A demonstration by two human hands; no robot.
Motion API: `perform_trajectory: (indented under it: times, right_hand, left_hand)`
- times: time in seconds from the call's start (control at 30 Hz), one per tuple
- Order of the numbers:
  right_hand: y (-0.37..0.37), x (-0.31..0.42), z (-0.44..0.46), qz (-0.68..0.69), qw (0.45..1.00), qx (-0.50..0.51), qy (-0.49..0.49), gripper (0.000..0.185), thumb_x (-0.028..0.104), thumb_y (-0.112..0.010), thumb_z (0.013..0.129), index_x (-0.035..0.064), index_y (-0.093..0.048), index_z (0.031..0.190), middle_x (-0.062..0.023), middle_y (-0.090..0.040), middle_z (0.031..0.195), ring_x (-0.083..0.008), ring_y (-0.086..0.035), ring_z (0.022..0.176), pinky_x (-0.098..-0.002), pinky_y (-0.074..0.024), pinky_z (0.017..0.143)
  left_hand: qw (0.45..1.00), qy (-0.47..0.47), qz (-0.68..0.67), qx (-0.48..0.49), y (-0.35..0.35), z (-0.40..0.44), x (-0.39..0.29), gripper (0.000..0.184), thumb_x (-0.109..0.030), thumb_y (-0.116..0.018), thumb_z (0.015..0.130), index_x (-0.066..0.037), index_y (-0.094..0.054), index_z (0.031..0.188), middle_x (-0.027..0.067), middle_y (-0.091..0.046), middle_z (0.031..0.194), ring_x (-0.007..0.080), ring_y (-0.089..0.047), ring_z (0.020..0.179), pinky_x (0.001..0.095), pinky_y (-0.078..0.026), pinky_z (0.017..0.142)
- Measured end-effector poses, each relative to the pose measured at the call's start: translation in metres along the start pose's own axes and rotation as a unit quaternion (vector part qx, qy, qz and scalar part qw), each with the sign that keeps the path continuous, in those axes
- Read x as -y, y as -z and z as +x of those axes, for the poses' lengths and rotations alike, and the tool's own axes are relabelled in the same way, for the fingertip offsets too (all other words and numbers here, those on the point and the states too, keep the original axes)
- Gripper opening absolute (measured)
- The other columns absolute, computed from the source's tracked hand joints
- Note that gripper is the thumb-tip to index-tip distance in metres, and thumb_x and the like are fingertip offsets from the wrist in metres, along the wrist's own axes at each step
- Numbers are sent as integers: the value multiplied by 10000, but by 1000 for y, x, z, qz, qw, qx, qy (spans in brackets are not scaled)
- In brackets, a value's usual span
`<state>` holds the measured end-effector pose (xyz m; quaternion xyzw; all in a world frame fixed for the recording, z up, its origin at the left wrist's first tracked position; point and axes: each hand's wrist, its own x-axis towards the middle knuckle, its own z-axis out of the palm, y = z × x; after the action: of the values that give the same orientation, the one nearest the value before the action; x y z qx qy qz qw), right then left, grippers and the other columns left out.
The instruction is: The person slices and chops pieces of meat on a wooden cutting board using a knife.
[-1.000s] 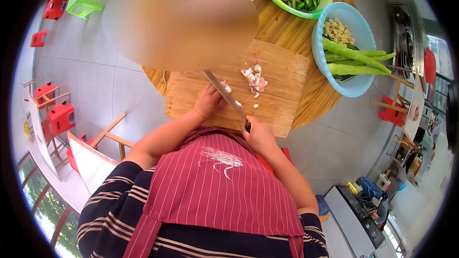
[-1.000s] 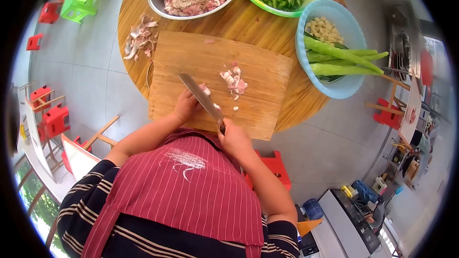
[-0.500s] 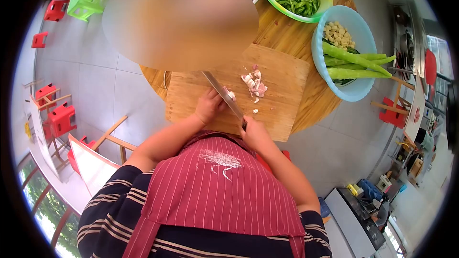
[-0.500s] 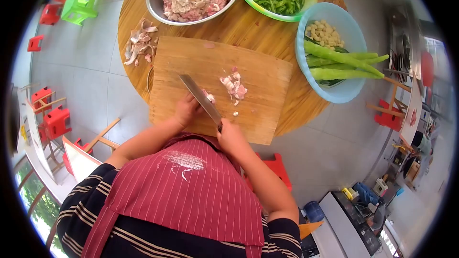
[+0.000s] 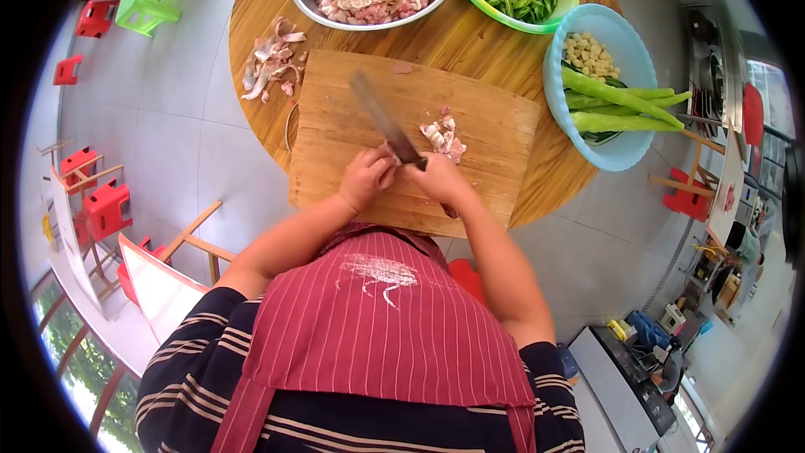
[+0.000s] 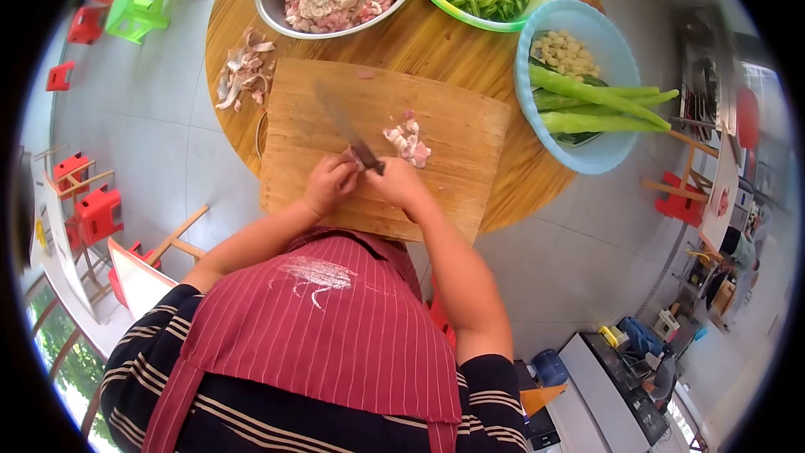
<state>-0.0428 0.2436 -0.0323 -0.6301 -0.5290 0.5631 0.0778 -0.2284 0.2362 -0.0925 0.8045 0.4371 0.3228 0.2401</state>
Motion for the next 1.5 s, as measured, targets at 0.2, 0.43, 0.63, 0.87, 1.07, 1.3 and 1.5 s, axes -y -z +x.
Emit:
perform_trajectory:
  times: [0.2,0.43,0.63,0.87,1.07,1.3,1.5]
  right_hand:
    - [23,3,-44,124,977,-103,-138,307,239,-611,811,29,-617,1034,-183,-636,716,-292,-636,643,-379,-495,617]
    - [-12,0,-90,-118,990,-67,-31,217,198,-596,808,53,-578,968,-213,-636,817,-396,-615,804,-449,-484,700]
    - [-28,11,-31,-141,987,-40,-68,285,209,-597,817,53,-585,1055,-227,-634,877,-397,-608,832,-442,-487,722]
    - [11,-8,-10,-49,997,-52,22,298,245,-594,808,-19,-617,946,-251,-630,865,-404,-604,833,-431,-488,732]
    - [-3,3,-91,-58,996,-72,6,345,315,-587,842,11,-572,1006,-241,-632,845,-414,-603,795,-445,-487,698]
    - [-24,-4,-95,-102,993,-38,-44,299,311,-540,872,34,-530,983,-232,-631,795,-421,-608,756,-504,-477,669]
    - [-29,18,-37,-103,993,-51,-3,268,283,-552,865,28,-540,946,-244,-624,787,-420,-604,745,-501,-475,673]
  left_hand:
    - [999,5,-30,-18,5,0,-2,201,-46,-688,705,-85,-607,886,81,-613,935,272,-588,801,352,-501,697]
    - [1000,17,-1,8,3,1,0,234,-57,-682,698,-83,-633,925,82,-615,941,277,-588,808,365,-500,697]
    - [1000,5,-7,25,1,0,3,298,-51,-701,679,-61,-641,970,102,-624,971,289,-611,882,362,-510,744]
    - [1000,-18,7,-4,6,5,-1,189,-47,-700,681,-87,-612,843,78,-628,921,278,-591,787,357,-497,693]
    - [1000,-13,2,-9,0,-1,2,231,-67,-708,683,-73,-618,896,90,-622,955,287,-595,830,360,-498,729]
    - [1000,16,-10,21,6,-2,1,355,-118,-708,683,-57,-623,1023,129,-613,1022,320,-595,911,378,-502,795]
    - [998,48,-5,44,6,-2,2,358,-120,-700,688,-63,-624,1033,114,-617,1000,305,-598,894,385,-508,771]
